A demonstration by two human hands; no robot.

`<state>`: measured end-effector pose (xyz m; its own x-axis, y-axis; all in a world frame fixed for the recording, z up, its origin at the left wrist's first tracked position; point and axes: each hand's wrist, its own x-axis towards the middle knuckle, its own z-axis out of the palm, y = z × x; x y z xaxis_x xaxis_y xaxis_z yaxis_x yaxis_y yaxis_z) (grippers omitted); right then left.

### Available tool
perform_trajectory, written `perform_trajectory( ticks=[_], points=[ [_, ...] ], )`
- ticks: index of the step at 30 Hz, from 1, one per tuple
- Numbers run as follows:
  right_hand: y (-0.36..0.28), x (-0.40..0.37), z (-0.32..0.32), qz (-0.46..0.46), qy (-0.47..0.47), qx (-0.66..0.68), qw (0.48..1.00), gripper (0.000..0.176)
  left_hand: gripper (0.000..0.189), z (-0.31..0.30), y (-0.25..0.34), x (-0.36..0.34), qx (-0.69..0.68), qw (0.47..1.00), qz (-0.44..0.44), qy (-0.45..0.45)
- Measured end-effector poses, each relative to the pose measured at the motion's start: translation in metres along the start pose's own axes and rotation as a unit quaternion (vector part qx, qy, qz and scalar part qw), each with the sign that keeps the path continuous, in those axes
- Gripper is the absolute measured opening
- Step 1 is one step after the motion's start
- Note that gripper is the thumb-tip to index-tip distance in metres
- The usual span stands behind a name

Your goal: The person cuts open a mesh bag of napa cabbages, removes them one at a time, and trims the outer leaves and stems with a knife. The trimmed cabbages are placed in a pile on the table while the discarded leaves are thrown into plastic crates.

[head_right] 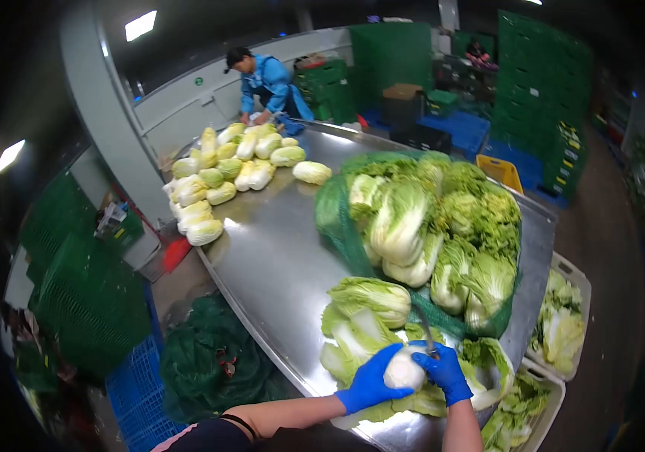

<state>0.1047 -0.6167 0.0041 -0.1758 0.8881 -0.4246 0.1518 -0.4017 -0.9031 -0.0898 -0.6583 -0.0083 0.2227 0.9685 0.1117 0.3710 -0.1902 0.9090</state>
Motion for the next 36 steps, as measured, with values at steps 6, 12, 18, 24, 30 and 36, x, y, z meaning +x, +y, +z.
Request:
perform_trajectory(
  ticks=[6,12,18,24,30,36],
  points=[
    [0.089,0.075,-0.046,-0.171,0.276,-0.112,0.939,0.024,0.097,0.008,-0.001,-0.029,0.066,0.991,0.110,-0.044],
    [0.081,0.033,-0.046,-0.292,0.409,-0.189,0.843,0.050,0.104,-0.023,-0.017,-0.013,-0.004,0.999,0.035,-0.015],
    [-0.009,-0.032,0.050,-0.133,0.026,-0.165,0.977,0.056,0.117,0.008,-0.028,-0.044,-0.032,0.995,-0.009,0.096],
    [0.001,-0.022,0.040,-0.119,-0.004,-0.049,0.992,0.055,0.106,0.012,-0.034,-0.031,-0.068,0.993,0.017,0.092],
    [0.012,-0.011,0.023,-0.108,-0.005,0.041,0.993,0.054,0.101,-0.004,-0.016,-0.013,-0.066,0.997,0.015,0.027],
    [0.092,0.048,-0.040,-0.225,0.039,-0.336,0.914,0.047,0.104,-0.004,-0.031,0.006,-0.074,0.997,0.033,-0.013]
  ],
)
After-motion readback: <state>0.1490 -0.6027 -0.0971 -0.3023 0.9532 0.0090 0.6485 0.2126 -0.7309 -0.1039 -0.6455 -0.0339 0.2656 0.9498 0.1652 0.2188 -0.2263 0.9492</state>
